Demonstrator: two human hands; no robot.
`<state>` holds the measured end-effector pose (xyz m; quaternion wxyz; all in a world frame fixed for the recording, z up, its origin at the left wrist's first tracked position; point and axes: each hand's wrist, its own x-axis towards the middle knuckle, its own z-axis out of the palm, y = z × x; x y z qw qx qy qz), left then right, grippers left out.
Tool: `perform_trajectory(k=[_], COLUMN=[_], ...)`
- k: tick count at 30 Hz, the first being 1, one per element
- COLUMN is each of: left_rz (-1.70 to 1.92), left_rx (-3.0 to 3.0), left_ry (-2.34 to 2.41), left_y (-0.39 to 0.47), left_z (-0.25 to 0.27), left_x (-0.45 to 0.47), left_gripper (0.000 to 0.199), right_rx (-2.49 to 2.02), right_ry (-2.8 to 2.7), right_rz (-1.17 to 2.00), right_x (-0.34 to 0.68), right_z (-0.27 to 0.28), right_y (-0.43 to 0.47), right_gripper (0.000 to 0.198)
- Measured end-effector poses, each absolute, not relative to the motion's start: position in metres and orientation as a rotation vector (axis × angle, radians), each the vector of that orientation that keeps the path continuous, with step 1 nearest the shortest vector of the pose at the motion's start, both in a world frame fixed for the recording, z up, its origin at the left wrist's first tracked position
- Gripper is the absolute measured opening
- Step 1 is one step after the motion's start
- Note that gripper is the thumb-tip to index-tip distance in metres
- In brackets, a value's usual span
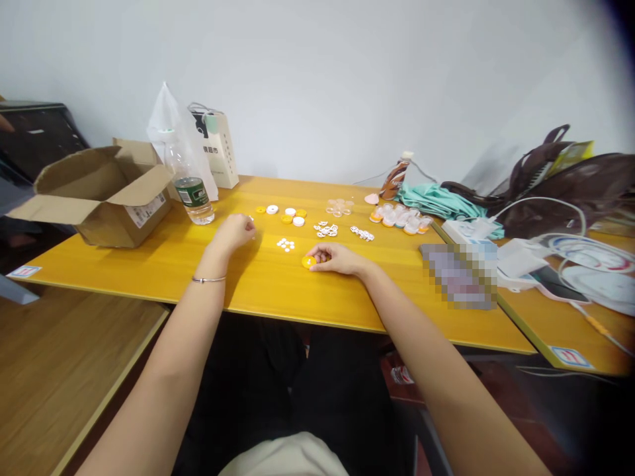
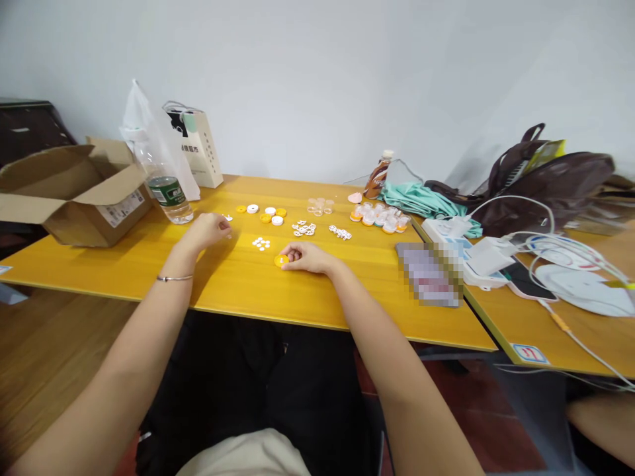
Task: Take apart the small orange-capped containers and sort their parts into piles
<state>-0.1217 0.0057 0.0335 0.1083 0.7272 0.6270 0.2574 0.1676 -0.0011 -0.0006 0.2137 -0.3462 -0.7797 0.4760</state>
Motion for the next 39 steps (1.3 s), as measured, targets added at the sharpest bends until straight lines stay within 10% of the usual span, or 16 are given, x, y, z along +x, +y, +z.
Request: perform_trajectory(k=[12, 39], left_rz=[0.665, 0.468], left_rx=[2.599, 2.490], left_ry=[0.782, 0.762], left_y=[-0.025, -0.015], left_z=[0.022, 0.021], left_x=[-0.038, -0.028], left_gripper=[0.019, 0.028], right_rx=[-0.907, -0.964], right_ry=[-2.208, -2.196], right_rz=[1.312, 1.034], right_x=[0.167, 0.175], right_z=[0.006, -0.003], right_y=[-0.007, -0.012], right_gripper=[0.037, 0.054])
